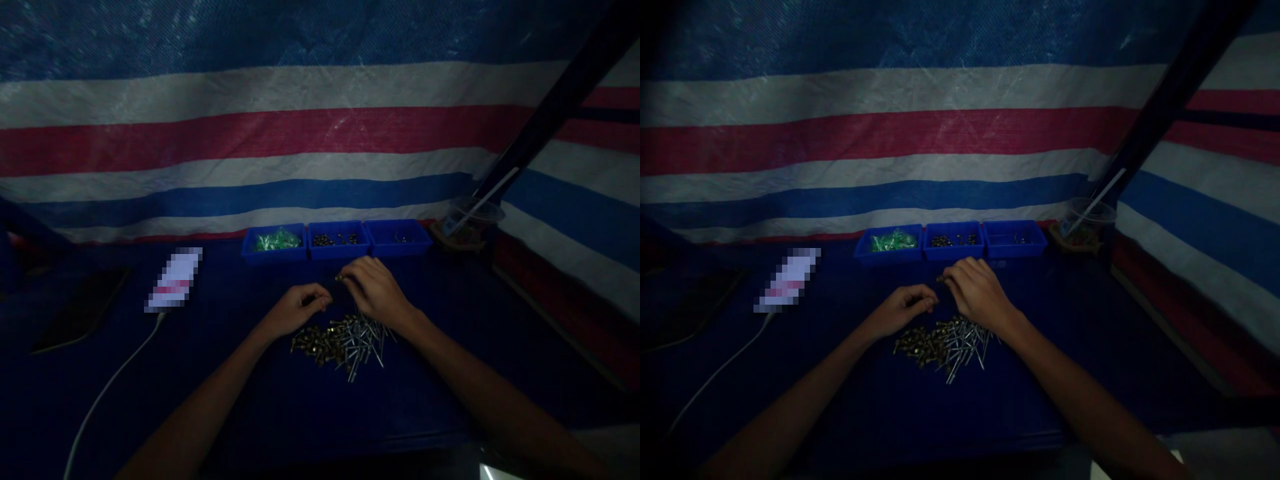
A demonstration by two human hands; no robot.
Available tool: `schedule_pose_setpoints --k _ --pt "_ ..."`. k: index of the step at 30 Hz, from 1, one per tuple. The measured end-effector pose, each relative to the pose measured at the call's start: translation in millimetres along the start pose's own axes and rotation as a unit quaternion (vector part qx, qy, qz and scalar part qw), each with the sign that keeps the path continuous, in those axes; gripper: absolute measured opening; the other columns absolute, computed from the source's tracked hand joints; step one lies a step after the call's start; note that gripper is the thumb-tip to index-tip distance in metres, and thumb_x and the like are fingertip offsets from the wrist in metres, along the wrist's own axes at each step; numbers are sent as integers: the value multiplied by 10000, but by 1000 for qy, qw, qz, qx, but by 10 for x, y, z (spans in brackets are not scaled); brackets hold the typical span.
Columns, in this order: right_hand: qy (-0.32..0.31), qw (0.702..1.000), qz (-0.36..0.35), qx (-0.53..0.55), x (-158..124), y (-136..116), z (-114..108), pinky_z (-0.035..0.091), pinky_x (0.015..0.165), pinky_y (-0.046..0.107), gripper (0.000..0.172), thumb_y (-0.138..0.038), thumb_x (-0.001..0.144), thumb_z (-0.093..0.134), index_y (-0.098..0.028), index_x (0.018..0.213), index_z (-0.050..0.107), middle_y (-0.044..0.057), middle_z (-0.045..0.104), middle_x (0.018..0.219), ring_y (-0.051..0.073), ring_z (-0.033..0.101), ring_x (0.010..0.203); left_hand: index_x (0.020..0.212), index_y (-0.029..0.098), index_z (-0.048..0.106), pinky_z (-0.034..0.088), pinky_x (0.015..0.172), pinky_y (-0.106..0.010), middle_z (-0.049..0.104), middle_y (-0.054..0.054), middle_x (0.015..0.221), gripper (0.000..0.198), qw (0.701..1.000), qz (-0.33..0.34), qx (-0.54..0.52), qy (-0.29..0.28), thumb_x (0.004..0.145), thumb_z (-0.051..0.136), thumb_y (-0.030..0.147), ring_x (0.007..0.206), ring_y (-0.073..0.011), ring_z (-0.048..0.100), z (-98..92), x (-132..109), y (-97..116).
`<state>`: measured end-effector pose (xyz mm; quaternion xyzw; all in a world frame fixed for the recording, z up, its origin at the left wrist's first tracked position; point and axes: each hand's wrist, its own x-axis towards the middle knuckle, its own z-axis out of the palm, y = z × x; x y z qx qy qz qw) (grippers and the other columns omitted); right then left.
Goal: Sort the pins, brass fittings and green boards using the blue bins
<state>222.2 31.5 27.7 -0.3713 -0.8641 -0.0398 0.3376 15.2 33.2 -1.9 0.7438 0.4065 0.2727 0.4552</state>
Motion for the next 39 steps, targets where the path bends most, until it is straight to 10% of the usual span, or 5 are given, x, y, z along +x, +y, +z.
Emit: schedule_pose_setpoints --k 9,16,24,34,39 --pt "11 965 189 -180 610 383 -209 394 794 440 416 -360 883 490 -86 1194 521 171 634 984 309 551 949 922 263 675 246 970 -484 661 -9 941 139 940 80 330 -31 800 649 324 996 -237 543 1 -163 193" --pt "-60 992 110 -2 -154 6 22 424 744 365 234 -318 885 500 -163 1015 617 70 642 823 209 551 802 933 263 668 234 956 -482 660 -25 921 137 930 71 360 -12 806 625 287 971 -248 558 125 -163 161" --pt "-134 990 -2 39 -161 -190 12 392 758 327 79 -222 867 534 -184 913 585 50 627 877 187 514 852 915 180 658 416 748 -295 691 -28 882 229 979 32 196 41 875 469 302 813 -180 607 60 -75 157" --pt "-79 997 -1 16 -173 -79 75 379 729 299 195 -287 926 465 -172 833 592 48 613 802 170 504 786 754 171 636 416 675 -265 646 -5 703 363 972 55 218 70 920 383 371 692 -159 589 106 -68 195" --pt "99 993 51 32 -76 -181 -242 394 723 324 303 -290 958 343 -195 761 554 45 570 727 172 514 737 982 206 655 412 842 -319 694 -36 940 253 948 74 306 55 913 433 308 900 -195 609 -51 -116 186"
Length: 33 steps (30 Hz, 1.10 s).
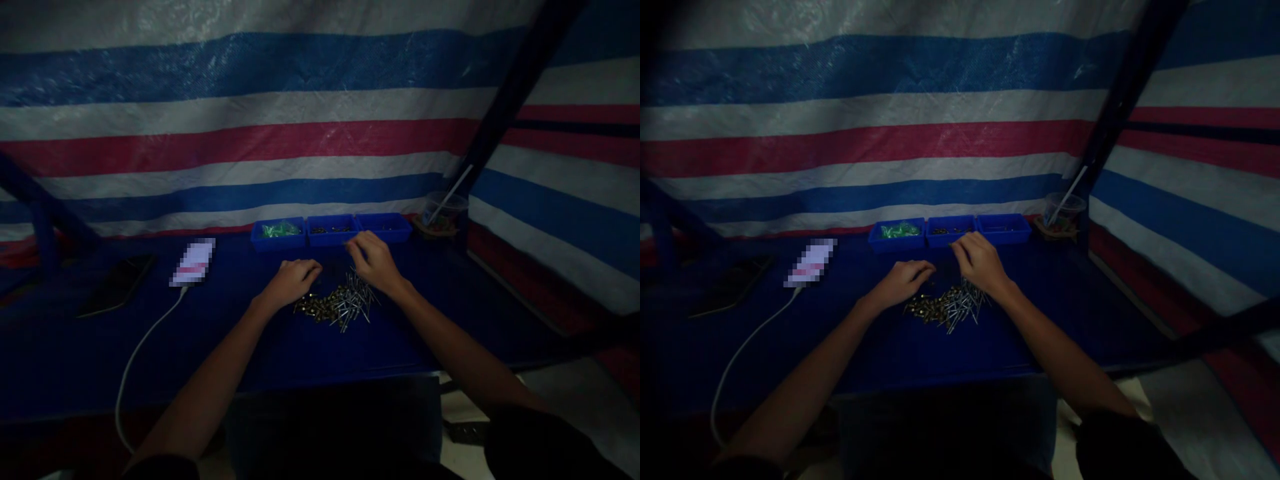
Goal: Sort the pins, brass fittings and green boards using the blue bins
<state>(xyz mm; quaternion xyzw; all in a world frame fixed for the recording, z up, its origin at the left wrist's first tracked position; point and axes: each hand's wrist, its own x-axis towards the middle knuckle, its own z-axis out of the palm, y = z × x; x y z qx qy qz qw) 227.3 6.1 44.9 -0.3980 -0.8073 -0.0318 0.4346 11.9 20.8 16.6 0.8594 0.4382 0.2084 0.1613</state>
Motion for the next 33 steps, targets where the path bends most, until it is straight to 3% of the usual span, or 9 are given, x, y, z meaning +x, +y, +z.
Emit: schedule_pose_setpoints --k 3,5,8,12,18,21,25,29,33 --pt "143 989 28 -35 248 -112 -226 391 761 366 332 -336 962 305 -203 802 563 54 568 756 191 518 772 994 216 666 429 795 -288 681 -44 951 217 997 20 2 -71 868 492 244 853 -173 609 -86 -51 -88" --pt "172 980 53 -80 447 -103 -283 382 789 392 347 -387 956 315 -195 848 583 60 572 780 207 519 810 998 218 673 437 729 -255 663 -41 900 216 995 31 -7 -98 835 532 232 778 -149 601 -98 -71 -130" --pt "104 978 96 -155 613 44 -185 372 810 437 371 -479 903 425 -161 938 612 105 599 893 271 511 924 969 218 677 439 689 -233 633 -31 880 193 994 42 -13 -98 801 585 245 750 -135 591 -37 -64 -155" --pt "-10 976 130 -176 376 207 116 383 804 443 375 -457 867 503 -142 1032 621 153 609 1017 310 499 992 896 198 662 436 676 -237 627 -22 838 124 997 36 0 -75 789 608 232 738 -142 590 91 -23 -158" --pt "-148 988 32 -37 -124 2 417 392 813 358 229 -311 876 526 -163 1027 615 76 639 938 214 523 925 818 172 652 431 679 -254 662 -28 780 221 999 -17 -43 -19 873 483 304 728 -157 596 133 34 -184" --pt "-159 987 11 -17 -139 -102 489 382 778 334 178 -245 867 531 -177 1019 597 59 628 918 196 519 902 716 160 626 427 624 -248 639 -19 675 349 994 -53 -97 18 897 413 368 655 -151 573 114 63 -194" --pt "-128 992 12 -16 -103 -96 509 374 741 321 109 -195 852 538 -183 951 582 43 608 853 184 513 839 699 154 610 433 610 -241 628 -19 666 396 983 -56 -168 52 893 399 426 639 -142 564 121 83 -187" --pt "-127 992 -4 -1 -102 -59 455 378 747 319 60 -211 861 534 -182 889 578 39 607 843 177 521 835 684 154 587 430 614 -249 595 -13 634 415 978 -55 -192 62 892 388 453 622 -141 553 167 79 -169" --pt "-138 990 -2 4 -103 -85 434 388 750 321 118 -270 892 501 -180 877 576 40 609 839 171 526 822 687 160 562 425 600 -247 579 -4 632 422 973 -46 -219 56 895 373 475 611 -137 541 209 75 -143"
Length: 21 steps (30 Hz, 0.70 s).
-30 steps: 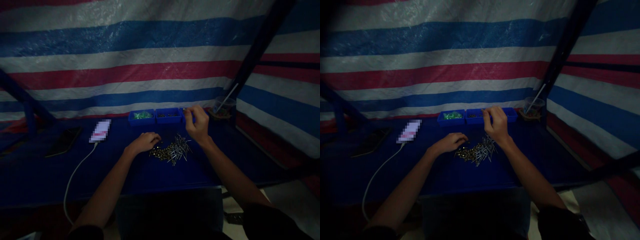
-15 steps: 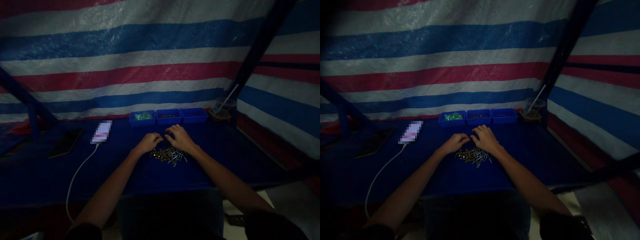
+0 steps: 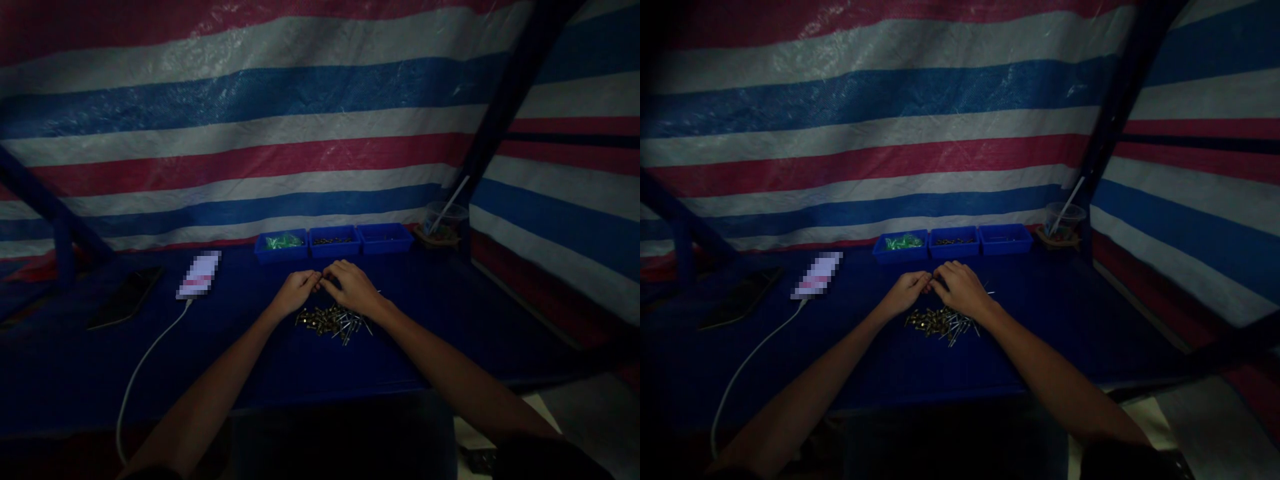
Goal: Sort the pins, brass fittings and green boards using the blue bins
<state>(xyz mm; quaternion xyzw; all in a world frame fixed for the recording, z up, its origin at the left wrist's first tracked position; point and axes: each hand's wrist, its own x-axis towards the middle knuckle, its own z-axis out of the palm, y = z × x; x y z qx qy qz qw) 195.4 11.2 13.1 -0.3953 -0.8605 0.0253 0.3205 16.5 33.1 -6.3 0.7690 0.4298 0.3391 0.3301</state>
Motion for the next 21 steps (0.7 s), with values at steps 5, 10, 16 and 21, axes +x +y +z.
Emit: schedule_pose_setpoints --k 5,10,16,21 --pt "21 1000 -12 -11 -12 -64 -77 404 740 322 140 -270 903 479 -176 888 581 46 619 829 175 539 807 675 158 550 421 594 -244 563 -8 626 475 1000 6 3 -2 922 310 485 611 -136 541 -16 -9 59" --pt "300 954 -28 -8 61 -126 -527 416 754 361 198 -314 924 434 -196 1017 563 56 603 838 192 549 815 865 165 657 423 653 -253 641 -24 758 289 981 40 142 -125 878 473 387 690 -146 575 -230 -67 108" --pt "299 943 82 -125 488 118 -852 388 831 456 304 -377 917 431 -193 1133 543 83 618 914 261 540 955 1004 243 677 412 807 -300 652 -34 983 220 948 52 221 -221 799 627 308 890 -176 583 -359 -118 124" --pt "91 973 159 -143 380 244 -505 379 806 429 380 -404 873 512 -164 1165 547 106 652 952 288 548 963 944 256 683 401 826 -318 642 -19 924 147 941 70 255 -211 840 582 267 900 -179 579 -256 -109 140"
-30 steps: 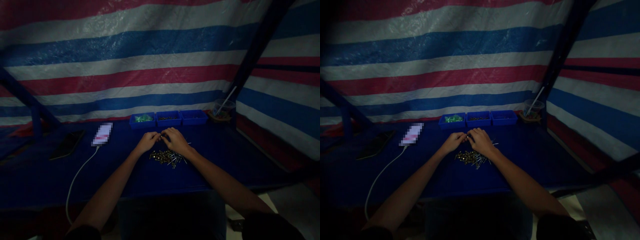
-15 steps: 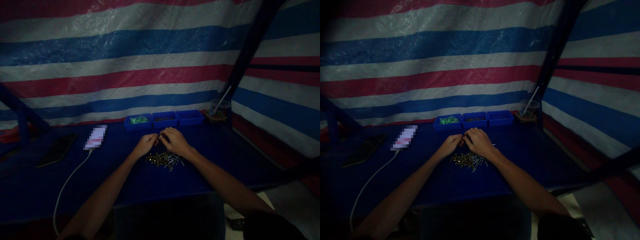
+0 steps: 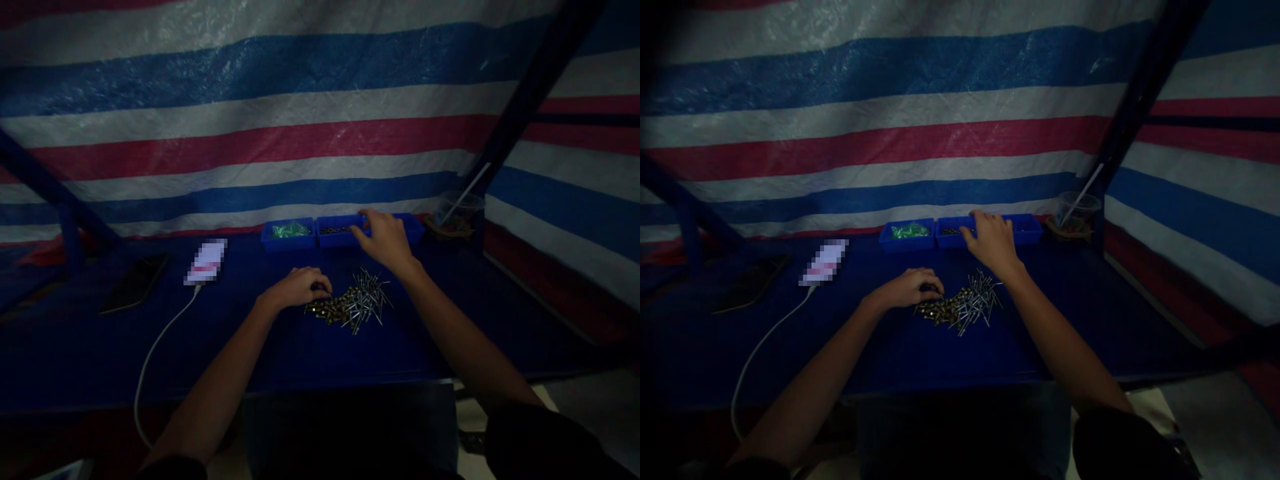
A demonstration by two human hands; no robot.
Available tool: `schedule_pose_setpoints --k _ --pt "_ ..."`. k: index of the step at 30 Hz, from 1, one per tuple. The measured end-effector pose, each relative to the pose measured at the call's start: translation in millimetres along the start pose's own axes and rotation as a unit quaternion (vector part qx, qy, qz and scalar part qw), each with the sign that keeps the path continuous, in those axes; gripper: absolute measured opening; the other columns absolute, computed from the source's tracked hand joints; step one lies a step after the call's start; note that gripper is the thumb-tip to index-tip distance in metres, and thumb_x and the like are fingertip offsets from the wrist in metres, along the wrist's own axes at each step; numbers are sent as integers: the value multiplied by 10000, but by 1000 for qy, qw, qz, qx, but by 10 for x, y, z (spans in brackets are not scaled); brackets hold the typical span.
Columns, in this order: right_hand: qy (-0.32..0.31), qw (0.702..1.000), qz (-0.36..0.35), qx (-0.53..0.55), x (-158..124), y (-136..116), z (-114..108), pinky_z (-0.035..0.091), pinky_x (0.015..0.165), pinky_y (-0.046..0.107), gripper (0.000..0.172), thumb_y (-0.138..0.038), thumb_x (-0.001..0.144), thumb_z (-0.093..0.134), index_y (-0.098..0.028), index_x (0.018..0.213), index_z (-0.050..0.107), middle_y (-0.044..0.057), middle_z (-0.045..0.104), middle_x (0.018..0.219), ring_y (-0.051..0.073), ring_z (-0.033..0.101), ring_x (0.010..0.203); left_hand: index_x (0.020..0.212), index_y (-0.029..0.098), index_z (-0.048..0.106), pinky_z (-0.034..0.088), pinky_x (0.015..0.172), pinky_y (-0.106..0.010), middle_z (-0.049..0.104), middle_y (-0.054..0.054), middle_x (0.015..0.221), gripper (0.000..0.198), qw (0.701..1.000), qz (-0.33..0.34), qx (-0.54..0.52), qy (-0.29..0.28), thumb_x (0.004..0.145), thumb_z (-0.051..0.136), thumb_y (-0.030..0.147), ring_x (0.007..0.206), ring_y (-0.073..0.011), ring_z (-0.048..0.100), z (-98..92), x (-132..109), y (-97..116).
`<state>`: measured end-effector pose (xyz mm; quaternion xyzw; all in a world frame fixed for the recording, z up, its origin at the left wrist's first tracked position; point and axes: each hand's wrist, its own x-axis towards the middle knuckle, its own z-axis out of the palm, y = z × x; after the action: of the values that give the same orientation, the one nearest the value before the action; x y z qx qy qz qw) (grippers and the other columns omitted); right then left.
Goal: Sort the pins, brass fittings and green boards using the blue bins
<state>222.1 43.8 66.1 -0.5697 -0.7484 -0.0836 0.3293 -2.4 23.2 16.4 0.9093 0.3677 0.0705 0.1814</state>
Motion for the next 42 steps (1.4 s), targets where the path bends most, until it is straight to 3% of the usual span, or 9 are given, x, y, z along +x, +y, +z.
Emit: schedule_pose_setpoints --k 5,8,16,20,23,29,34,37,42 --pt "-145 981 -93 94 -461 -156 279 354 747 324 218 -345 870 541 -193 1013 603 43 669 884 205 567 883 909 174 645 437 720 -276 656 -33 839 148 993 -37 -65 94 843 531 242 767 -157 598 55 37 -10" --pt "-155 978 -125 69 -547 -288 334 328 716 307 154 -305 871 548 -187 951 605 45 667 882 188 556 849 896 152 623 450 699 -268 665 -35 824 168 974 -59 -152 157 847 498 255 752 -155 602 38 61 -8" --pt "1 987 -153 44 -506 -371 182 317 678 302 205 -297 921 470 -168 843 610 45 663 785 170 552 747 904 144 636 444 684 -266 653 -35 796 262 961 -59 -216 161 872 458 332 736 -153 587 -137 13 35" --pt "200 967 -132 85 -309 -337 -150 353 678 300 267 -322 933 429 -165 796 597 39 622 704 156 533 684 1000 181 665 436 659 -245 669 -31 829 237 988 -64 -133 52 817 528 242 722 -146 597 -215 -120 10" --pt "254 963 -74 54 -16 -249 -303 368 707 328 314 -355 944 378 -168 812 593 52 611 721 177 529 710 976 211 693 418 603 -228 667 -14 776 251 991 -79 -96 -49 772 549 187 665 -137 595 -204 -171 -21" --pt "38 995 -2 -93 137 -12 45 366 783 424 274 -366 858 533 -125 957 619 148 645 980 308 522 971 845 186 699 412 628 -237 683 -30 776 174 993 -85 -72 -25 768 543 196 697 -152 604 -128 -100 -48" --pt "-69 989 -128 33 -395 -163 285 368 782 359 272 -372 892 491 -164 1029 601 90 654 959 238 528 937 828 162 646 406 603 -243 654 -25 734 263 980 -105 -135 101 829 506 384 659 -150 572 -92 -28 -12" --pt "-100 972 -208 49 -555 -302 277 347 772 343 230 -330 895 486 -164 1009 598 86 644 931 223 511 918 781 159 621 386 580 -248 607 -8 672 354 965 -122 -153 173 860 435 450 637 -149 536 -69 16 42" --pt "-69 978 -194 21 -524 -358 271 323 754 350 206 -284 914 439 -170 903 610 83 625 853 219 494 856 743 158 586 358 560 -244 564 13 634 310 942 -148 -186 236 841 471 429 595 -132 491 -17 72 122"
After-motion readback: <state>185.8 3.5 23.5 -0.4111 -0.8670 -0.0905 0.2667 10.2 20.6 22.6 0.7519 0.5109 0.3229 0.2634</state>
